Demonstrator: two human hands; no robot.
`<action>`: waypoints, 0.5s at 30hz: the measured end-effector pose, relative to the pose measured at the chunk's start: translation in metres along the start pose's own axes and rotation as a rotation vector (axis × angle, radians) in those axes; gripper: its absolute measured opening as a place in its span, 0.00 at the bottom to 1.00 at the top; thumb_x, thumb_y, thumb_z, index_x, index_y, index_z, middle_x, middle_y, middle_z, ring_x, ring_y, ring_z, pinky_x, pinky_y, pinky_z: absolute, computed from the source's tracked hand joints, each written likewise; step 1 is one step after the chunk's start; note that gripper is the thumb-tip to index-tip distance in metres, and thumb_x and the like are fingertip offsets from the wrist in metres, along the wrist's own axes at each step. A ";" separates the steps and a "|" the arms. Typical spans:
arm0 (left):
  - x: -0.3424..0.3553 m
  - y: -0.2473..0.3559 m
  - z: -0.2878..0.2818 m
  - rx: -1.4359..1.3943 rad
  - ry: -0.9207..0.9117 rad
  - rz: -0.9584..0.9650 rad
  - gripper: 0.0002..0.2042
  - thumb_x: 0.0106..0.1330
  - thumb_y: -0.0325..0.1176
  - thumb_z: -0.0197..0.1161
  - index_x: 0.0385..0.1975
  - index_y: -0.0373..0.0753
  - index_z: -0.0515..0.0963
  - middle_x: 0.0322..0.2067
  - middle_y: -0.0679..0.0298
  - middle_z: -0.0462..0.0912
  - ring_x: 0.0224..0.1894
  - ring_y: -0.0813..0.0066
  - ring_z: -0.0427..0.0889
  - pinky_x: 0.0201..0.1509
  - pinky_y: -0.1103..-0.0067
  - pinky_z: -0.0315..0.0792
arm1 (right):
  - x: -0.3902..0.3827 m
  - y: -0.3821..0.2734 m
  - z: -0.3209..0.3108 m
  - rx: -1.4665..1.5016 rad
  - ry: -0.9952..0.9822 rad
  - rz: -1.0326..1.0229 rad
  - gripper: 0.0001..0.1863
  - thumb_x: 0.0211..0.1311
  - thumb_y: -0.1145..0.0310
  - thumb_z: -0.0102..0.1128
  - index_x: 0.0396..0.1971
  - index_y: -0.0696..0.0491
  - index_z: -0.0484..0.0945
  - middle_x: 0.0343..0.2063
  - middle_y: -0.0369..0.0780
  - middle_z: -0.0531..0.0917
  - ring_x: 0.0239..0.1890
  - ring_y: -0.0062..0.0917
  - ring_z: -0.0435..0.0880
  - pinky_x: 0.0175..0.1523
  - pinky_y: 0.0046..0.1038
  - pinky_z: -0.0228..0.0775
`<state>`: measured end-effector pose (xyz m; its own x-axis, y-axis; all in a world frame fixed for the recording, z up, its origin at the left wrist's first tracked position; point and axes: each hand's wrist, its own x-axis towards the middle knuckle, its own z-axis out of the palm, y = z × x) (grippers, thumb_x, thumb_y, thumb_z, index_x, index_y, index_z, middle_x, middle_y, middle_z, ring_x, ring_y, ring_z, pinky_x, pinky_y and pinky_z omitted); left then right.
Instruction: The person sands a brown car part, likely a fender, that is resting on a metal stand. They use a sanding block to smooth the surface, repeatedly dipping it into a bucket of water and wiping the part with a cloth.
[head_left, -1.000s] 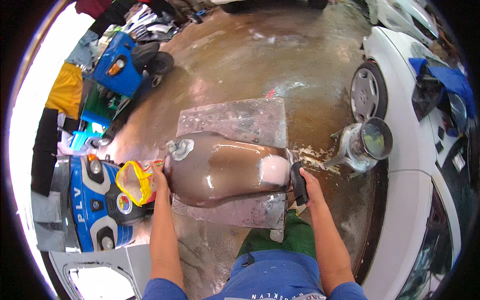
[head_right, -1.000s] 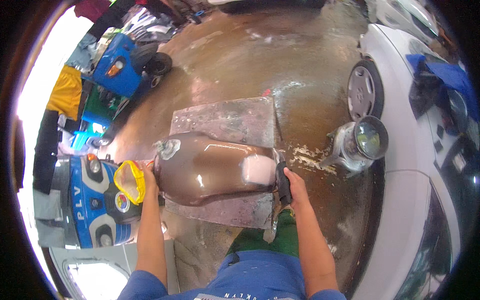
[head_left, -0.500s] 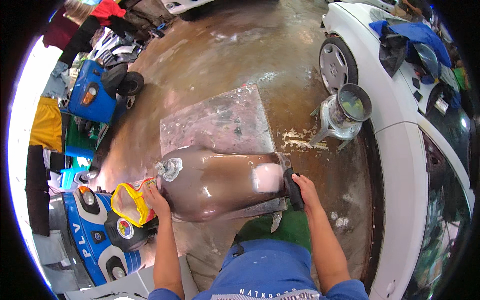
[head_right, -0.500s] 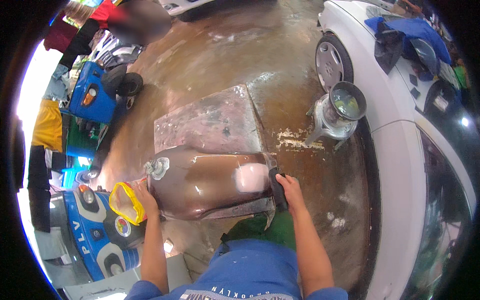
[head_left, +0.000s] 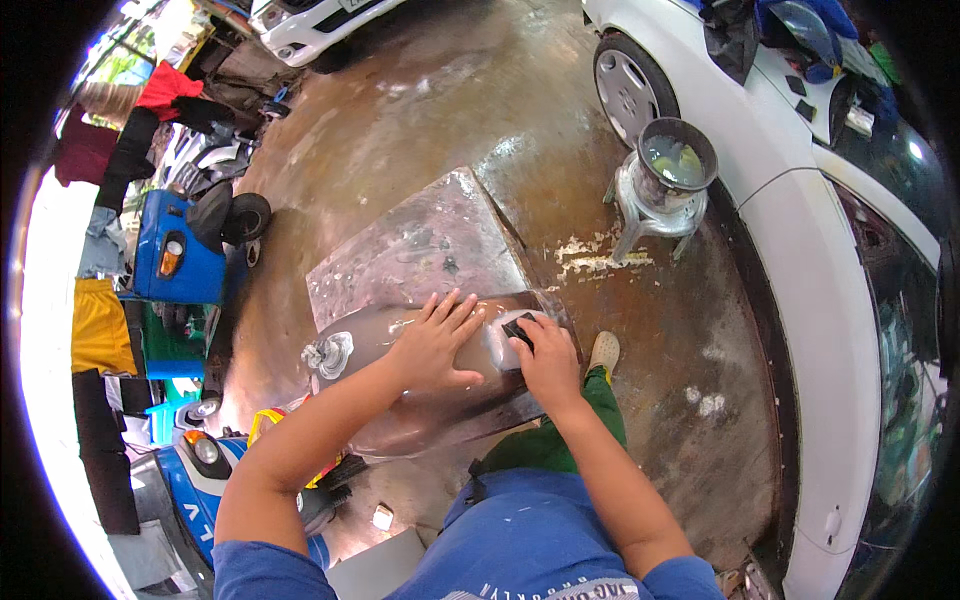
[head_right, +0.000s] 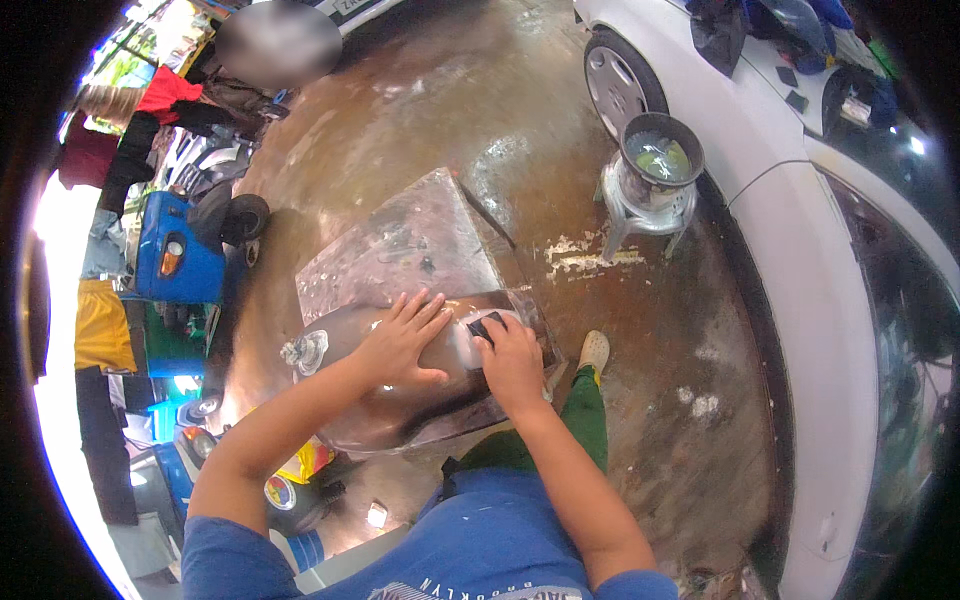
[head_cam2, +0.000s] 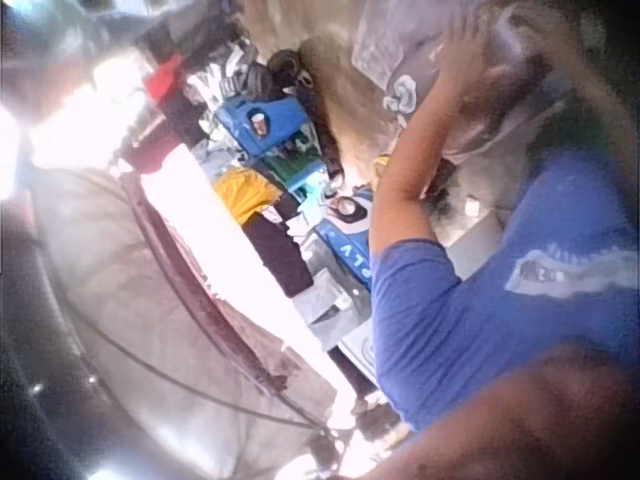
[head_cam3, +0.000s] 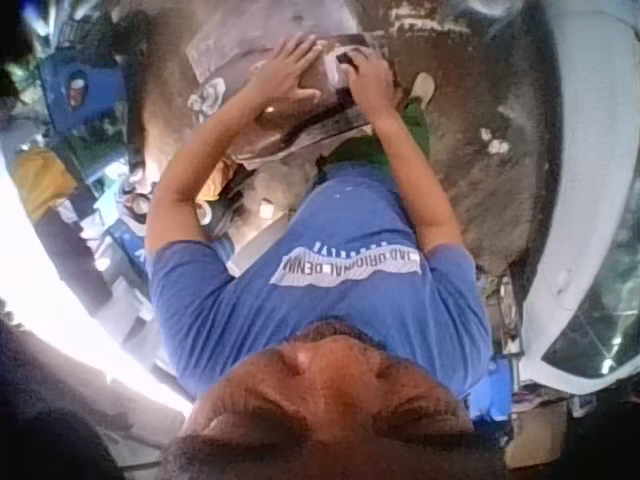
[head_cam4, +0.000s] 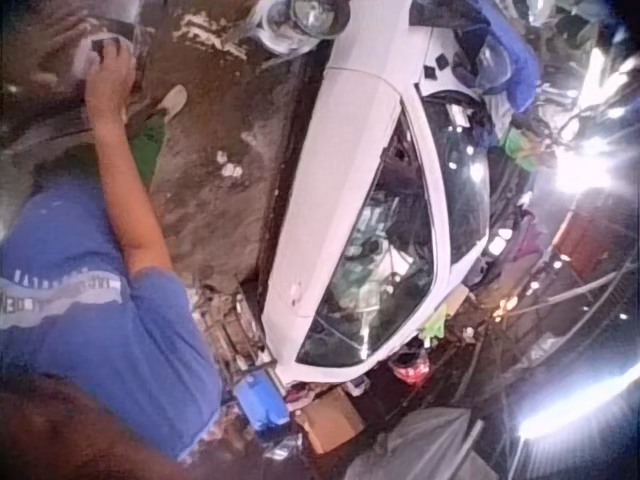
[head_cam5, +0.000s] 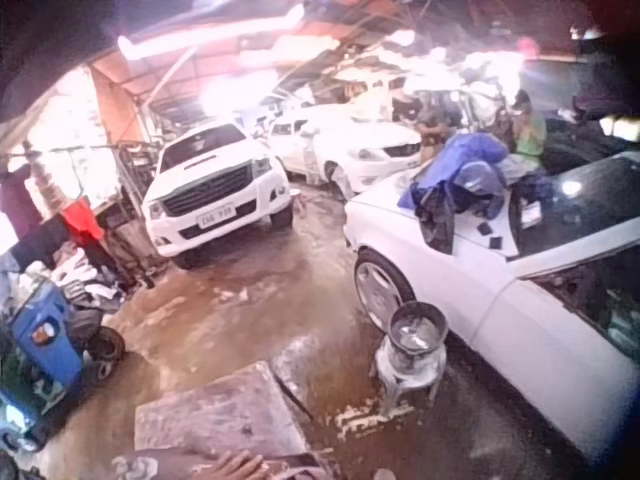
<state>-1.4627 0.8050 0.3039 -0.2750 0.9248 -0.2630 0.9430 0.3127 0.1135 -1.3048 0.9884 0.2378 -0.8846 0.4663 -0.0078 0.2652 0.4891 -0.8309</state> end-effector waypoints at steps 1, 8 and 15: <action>0.006 0.001 0.003 -0.007 -0.022 -0.004 0.55 0.59 0.73 0.63 0.79 0.39 0.58 0.78 0.45 0.58 0.80 0.40 0.53 0.82 0.47 0.44 | -0.001 0.004 0.003 -0.025 0.002 0.003 0.21 0.67 0.61 0.67 0.57 0.53 0.83 0.61 0.49 0.80 0.60 0.50 0.78 0.65 0.45 0.71; 0.014 0.001 0.008 0.006 -0.049 -0.009 0.58 0.55 0.75 0.64 0.79 0.39 0.57 0.78 0.45 0.59 0.78 0.38 0.57 0.79 0.43 0.49 | -0.014 0.009 0.004 -0.029 -0.003 -0.093 0.23 0.66 0.62 0.69 0.59 0.53 0.83 0.61 0.55 0.77 0.60 0.51 0.78 0.65 0.48 0.72; 0.018 0.001 0.004 -0.023 -0.044 -0.004 0.59 0.54 0.75 0.66 0.78 0.37 0.57 0.78 0.45 0.59 0.78 0.41 0.58 0.80 0.47 0.51 | -0.021 -0.013 0.010 -0.140 0.034 -0.139 0.22 0.66 0.65 0.69 0.59 0.52 0.82 0.61 0.53 0.77 0.60 0.49 0.79 0.64 0.46 0.73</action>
<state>-1.4664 0.8210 0.2955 -0.2700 0.9132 -0.3053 0.9371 0.3221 0.1346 -1.2933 0.9648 0.2435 -0.9037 0.4106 0.1218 0.1946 0.6471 -0.7371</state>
